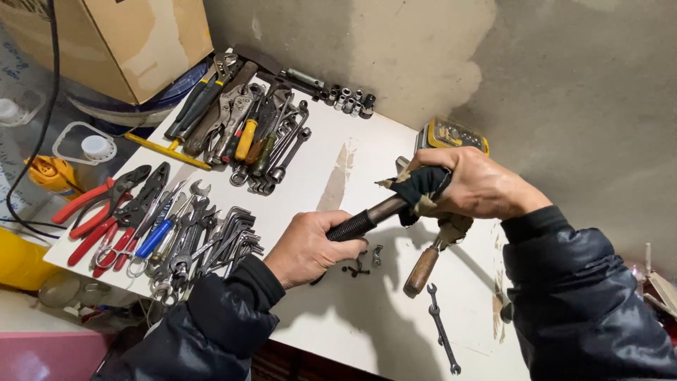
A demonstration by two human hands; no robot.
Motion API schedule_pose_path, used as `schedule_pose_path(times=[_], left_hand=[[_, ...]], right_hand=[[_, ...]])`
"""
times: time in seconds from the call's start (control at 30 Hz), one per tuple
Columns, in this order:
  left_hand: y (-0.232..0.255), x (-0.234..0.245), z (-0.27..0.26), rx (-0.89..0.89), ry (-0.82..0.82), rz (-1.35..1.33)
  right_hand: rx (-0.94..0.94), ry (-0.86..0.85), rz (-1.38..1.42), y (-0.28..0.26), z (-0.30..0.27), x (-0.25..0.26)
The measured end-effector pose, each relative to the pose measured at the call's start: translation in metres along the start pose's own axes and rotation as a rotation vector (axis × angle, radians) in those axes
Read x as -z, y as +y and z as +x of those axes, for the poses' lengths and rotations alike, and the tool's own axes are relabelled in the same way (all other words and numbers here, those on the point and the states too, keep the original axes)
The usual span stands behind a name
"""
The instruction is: The person uses a wrench to loosen and remove a bolt from a bicycle handlebar clamp, then wipes the handlebar and stem with a cloth. The person removes the handlebar from the stem and continues wiping both parts thoroughly.
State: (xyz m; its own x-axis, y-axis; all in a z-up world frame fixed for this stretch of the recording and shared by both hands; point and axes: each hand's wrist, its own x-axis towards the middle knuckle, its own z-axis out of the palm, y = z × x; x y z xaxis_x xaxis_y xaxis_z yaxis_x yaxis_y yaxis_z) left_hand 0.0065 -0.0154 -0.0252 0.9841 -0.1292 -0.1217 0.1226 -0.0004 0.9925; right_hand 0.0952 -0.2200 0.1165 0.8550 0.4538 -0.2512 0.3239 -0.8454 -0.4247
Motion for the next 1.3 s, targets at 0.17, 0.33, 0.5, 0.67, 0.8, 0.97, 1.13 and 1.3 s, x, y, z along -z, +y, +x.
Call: schedule_pose_path(times=[0.17,0.33,0.5,0.67,0.8,0.97,1.13,1.3], left_hand=[[-0.015,0.004,0.003,0.022,0.004,0.023],[-0.018,0.006,0.002,0.025,0.009,0.068],[-0.01,0.005,0.0,0.073,0.016,0.127],[-0.009,0.007,-0.002,0.084,-0.017,0.133],[-0.002,0.006,-0.005,0.091,-0.025,0.115],[-0.003,0.007,-0.006,0.088,-0.027,0.121],[-0.003,0.007,-0.005,0.094,-0.021,0.136],[-0.002,0.008,-0.006,0.104,-0.044,0.144]], right_hand=[[0.428,0.27,-0.449,0.008,0.01,-0.039],[0.825,0.664,-0.884,-0.015,0.011,-0.092],[0.936,0.592,-0.691,0.0,0.014,-0.065],[0.491,0.243,-0.074,0.032,0.013,-0.03],[0.188,0.164,0.255,0.067,0.026,-0.027],[0.03,0.313,0.237,0.111,0.046,-0.055],[0.006,0.478,0.119,0.121,0.043,-0.072],[0.474,0.75,0.114,0.046,0.019,-0.071]])
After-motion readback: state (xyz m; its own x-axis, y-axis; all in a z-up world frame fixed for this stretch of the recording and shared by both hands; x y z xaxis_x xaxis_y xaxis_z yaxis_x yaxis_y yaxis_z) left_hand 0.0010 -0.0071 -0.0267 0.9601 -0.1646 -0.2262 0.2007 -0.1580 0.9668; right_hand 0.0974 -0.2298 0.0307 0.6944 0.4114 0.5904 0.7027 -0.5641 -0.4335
